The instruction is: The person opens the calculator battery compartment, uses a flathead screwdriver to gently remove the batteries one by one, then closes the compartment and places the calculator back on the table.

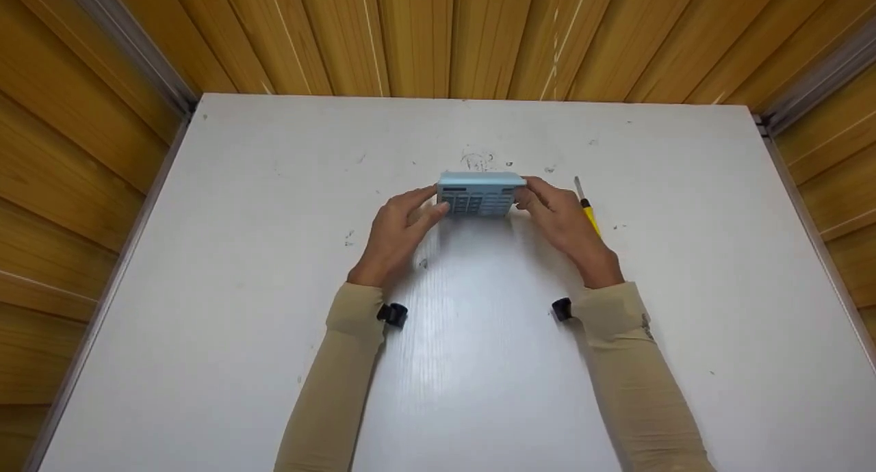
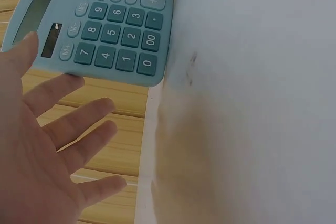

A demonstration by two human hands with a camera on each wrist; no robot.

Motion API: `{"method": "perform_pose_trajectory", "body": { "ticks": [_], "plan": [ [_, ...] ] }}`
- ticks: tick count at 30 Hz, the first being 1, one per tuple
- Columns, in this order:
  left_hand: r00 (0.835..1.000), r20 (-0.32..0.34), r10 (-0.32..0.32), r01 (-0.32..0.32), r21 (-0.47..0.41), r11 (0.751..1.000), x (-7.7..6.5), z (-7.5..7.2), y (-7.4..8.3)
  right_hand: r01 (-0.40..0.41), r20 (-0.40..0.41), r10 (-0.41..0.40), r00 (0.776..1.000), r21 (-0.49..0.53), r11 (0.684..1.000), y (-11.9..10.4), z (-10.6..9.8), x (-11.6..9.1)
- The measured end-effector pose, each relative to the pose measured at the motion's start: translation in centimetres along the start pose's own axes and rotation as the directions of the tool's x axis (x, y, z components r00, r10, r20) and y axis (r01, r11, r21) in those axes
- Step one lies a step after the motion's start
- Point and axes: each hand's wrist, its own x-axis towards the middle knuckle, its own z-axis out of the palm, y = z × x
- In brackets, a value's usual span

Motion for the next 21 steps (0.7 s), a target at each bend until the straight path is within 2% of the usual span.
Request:
{"method": "perform_pose_trajectory", "body": {
  "ticks": [6, 15, 18, 21],
  "plan": [
    [0.999, 0.021, -0.032, 0.030, 0.068, 0.997, 0.1, 0.5, 0.4, -0.054, -0.089, 0.051, 0.995, -0.033, 0.998, -0.9, 1.0, 0.2],
    [0.998, -0.007, 0.060, -0.058, 0.172, 0.983, 0.3, 1.0, 0.3, -0.100, -0.204, 0.087, 0.975, -0.055, 0.993, -1.9, 2.5, 0.1],
    [0.995, -0.024, 0.099, -0.091, 0.220, 0.971, 0.4, 1.1, 0.2, -0.104, -0.214, 0.085, 0.973, -0.081, 0.991, -2.1, 2.9, 0.2],
    [0.995, -0.037, 0.092, -0.079, 0.266, 0.961, 0.4, 1.1, 0.1, -0.099, -0.204, 0.074, 0.976, -0.111, 0.989, -2.3, 3.3, 0.3]
  ]
}}
